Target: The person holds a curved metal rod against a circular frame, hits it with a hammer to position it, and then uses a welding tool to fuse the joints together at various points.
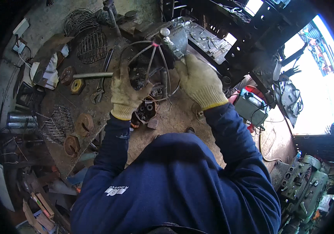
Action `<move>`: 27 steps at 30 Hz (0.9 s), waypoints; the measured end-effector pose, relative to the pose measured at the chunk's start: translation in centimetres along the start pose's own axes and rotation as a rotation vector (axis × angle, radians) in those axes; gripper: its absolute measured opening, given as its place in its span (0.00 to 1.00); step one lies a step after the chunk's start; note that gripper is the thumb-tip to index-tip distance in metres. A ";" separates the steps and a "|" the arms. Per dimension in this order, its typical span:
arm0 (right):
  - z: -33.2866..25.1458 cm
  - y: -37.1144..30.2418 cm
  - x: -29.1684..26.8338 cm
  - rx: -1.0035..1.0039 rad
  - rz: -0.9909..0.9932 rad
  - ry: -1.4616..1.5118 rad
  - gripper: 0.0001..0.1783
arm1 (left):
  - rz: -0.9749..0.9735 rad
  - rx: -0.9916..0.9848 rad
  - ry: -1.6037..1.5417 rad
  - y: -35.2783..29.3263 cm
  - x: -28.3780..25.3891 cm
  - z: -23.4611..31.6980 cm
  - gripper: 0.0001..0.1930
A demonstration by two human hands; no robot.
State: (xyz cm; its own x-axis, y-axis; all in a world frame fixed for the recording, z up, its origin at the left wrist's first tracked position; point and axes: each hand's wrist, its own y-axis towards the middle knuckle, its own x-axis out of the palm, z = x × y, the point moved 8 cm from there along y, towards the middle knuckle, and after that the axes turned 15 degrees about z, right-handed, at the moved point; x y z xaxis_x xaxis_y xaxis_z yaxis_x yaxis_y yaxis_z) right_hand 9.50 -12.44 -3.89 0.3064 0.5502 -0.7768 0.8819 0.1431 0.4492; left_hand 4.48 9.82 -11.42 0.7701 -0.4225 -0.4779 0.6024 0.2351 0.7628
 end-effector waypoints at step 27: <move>-0.6 -0.8 -1.3 0.001 0.134 0.102 0.20 | 0.008 0.021 -0.026 0.6 0.3 0.0 0.56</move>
State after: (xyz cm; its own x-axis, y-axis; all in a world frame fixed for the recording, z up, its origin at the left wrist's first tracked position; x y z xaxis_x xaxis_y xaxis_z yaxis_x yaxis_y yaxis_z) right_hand 8.14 -12.85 -2.98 0.3836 0.6448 -0.6611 0.8358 0.0620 0.5455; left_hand 5.04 9.86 -11.11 0.7689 -0.4437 -0.4604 0.5916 0.2205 0.7755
